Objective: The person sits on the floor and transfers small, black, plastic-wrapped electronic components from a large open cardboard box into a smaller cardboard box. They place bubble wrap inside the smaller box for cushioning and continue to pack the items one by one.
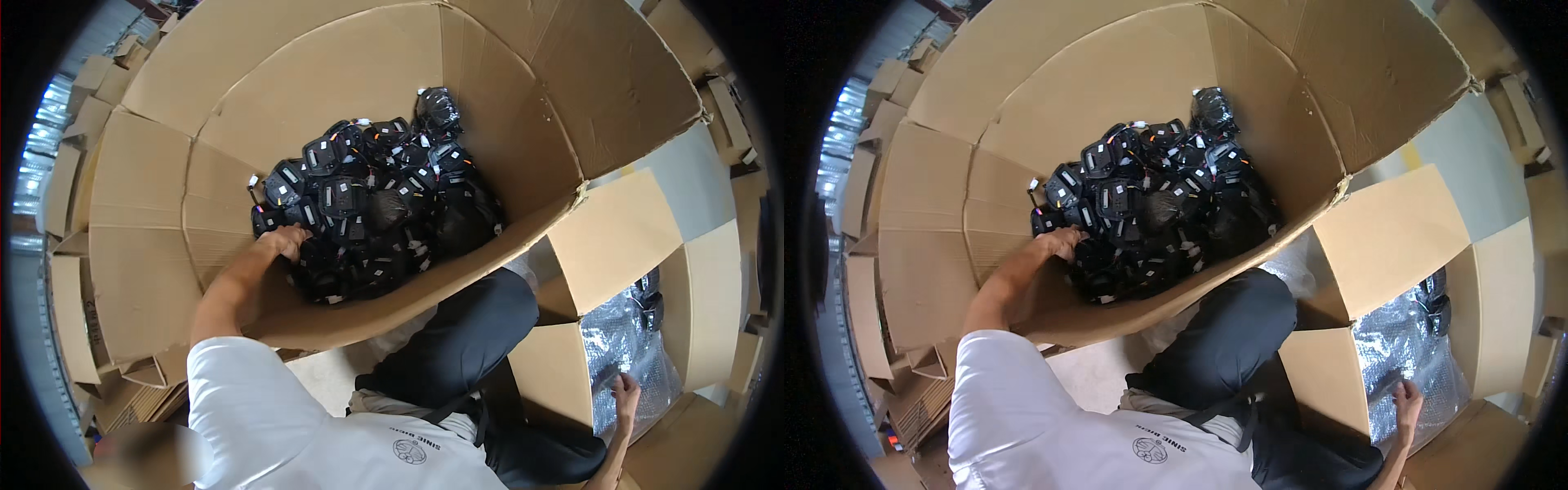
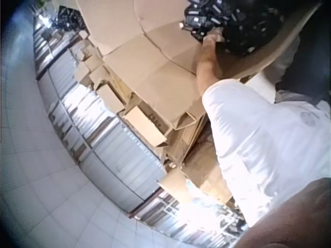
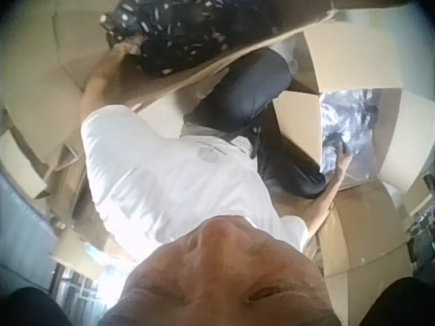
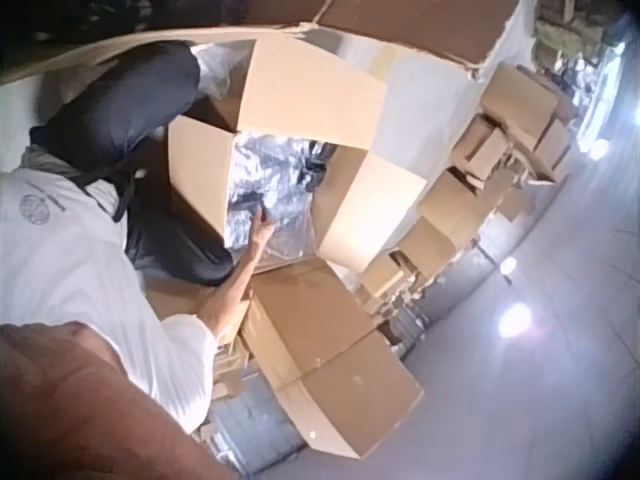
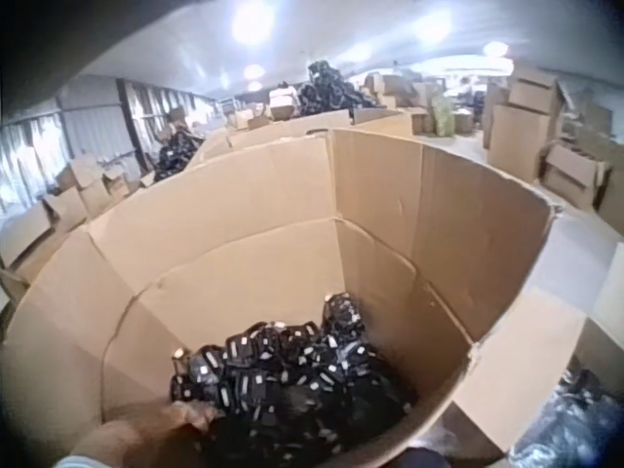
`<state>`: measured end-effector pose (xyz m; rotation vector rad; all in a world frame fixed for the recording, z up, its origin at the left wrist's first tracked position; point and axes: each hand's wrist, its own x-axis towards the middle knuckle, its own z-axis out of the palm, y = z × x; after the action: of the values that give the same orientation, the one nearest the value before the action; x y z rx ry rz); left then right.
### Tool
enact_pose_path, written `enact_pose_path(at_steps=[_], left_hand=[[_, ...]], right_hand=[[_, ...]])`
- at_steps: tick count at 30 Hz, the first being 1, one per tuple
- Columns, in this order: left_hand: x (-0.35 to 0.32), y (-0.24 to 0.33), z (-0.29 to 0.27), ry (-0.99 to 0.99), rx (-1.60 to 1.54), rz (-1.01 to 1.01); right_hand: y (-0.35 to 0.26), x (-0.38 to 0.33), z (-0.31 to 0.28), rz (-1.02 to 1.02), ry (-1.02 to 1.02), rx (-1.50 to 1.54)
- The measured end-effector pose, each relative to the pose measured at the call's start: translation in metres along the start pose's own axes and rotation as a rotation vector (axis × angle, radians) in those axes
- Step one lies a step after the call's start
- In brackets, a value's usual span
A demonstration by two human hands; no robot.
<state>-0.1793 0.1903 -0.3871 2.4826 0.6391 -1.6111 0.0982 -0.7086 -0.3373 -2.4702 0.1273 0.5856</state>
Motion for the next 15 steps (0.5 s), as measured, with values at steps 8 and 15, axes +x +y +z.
enact_pose_path(at_steps=[8, 15], left_hand=[[0.048, 0.056, -0.040, -0.196, 0.464, 0.226], [0.069, 0.047, -0.007, -0.516, 0.571, 0.241]], right_hand=[[0.000, -0.007, 0.009, 0.016, -0.192, -0.101], [0.010, -0.013, 0.008, 0.016, -0.147, -0.006]])
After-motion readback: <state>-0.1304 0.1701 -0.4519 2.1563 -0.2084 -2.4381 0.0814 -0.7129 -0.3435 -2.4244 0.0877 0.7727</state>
